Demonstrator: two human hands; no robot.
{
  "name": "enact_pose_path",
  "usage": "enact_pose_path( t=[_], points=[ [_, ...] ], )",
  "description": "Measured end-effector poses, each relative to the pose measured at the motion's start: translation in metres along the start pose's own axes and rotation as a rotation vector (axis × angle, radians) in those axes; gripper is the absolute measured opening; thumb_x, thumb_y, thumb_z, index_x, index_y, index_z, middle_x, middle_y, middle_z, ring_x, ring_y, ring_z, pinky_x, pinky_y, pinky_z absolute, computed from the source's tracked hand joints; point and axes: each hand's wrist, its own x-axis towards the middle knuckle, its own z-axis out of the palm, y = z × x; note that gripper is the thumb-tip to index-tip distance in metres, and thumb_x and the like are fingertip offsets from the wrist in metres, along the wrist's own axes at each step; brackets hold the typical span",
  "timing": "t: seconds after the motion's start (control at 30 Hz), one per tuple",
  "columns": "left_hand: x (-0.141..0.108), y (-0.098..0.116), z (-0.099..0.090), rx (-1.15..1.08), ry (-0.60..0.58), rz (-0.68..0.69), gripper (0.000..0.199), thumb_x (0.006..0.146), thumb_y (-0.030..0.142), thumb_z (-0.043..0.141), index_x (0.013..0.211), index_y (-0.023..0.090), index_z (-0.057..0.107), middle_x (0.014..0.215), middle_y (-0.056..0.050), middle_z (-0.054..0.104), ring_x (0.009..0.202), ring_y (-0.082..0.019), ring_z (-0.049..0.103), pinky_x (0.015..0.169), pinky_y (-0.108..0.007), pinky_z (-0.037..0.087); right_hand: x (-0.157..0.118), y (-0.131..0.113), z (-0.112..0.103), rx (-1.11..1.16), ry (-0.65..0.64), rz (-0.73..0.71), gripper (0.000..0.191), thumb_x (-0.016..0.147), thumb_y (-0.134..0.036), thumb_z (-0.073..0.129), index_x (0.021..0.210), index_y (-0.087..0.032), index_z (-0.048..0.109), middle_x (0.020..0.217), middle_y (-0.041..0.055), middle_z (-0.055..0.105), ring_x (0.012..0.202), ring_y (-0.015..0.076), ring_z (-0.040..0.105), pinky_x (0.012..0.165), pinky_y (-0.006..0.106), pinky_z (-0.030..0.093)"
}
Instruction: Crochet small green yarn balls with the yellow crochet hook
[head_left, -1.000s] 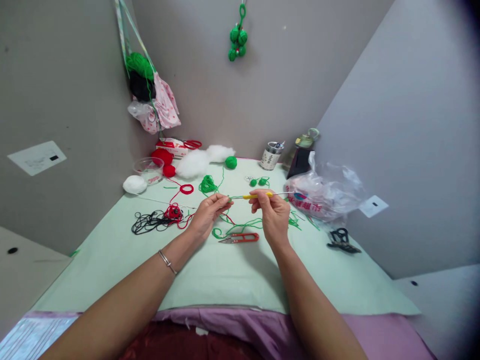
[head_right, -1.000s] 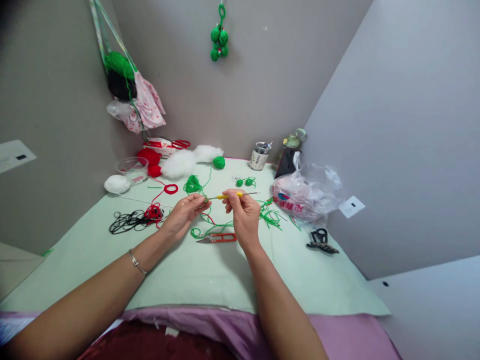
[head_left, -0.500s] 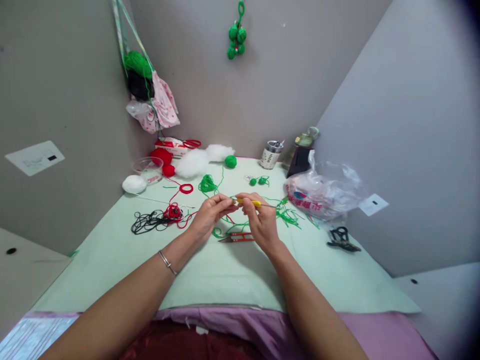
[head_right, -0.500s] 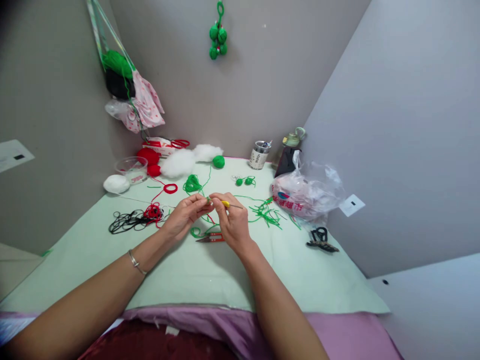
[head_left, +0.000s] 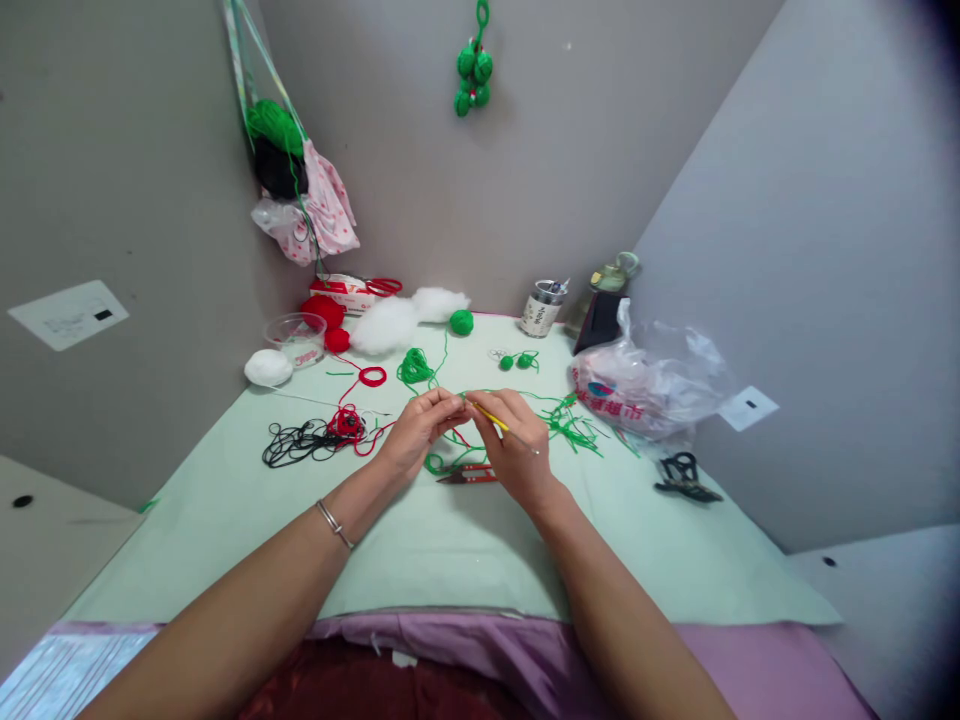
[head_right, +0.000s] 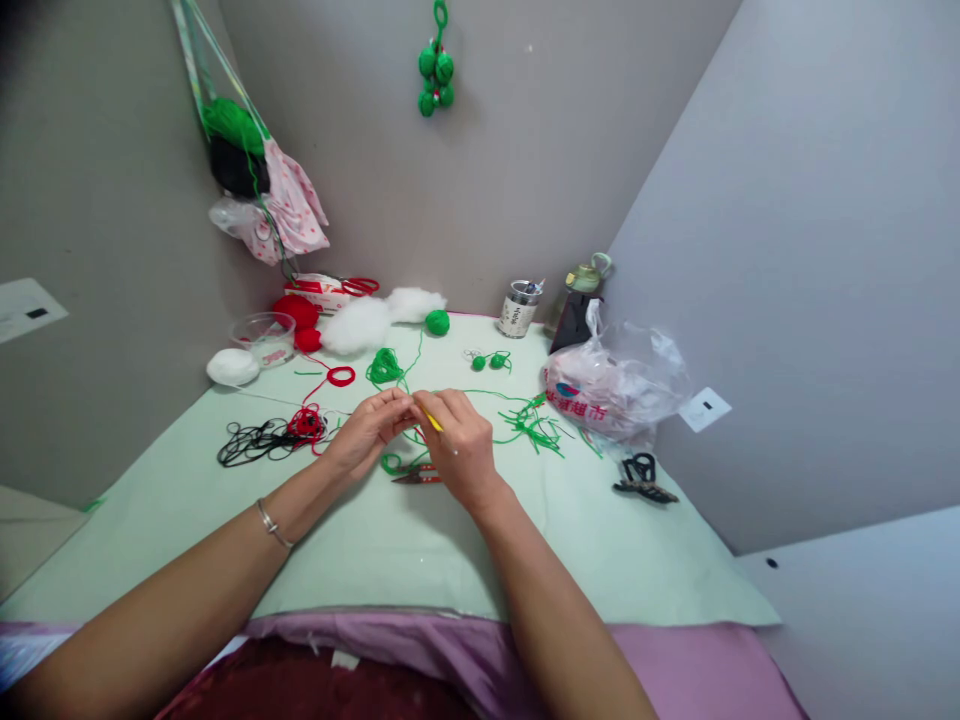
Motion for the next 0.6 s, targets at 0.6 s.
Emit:
enact_pose_path(
  t=[0.6],
  points=[
    [-0.003,0.009,0.003,-0.028,-0.121,-0.108,0.03,0.073,0.038,0.091,0.077,0.017,0.069,0.086,-0.006,0.077,0.084,-0.02,0.074,0.094,-0.035,0.054,0.016,0.011,-0.011,0.729,0.0,0.597,0.047,0.08,-0.064,0.077,0.084,-0.018,0.072,0.071,0.0022,0.069,0.059,0.0117,0.06,0.059,0.026,0.053]
  ],
)
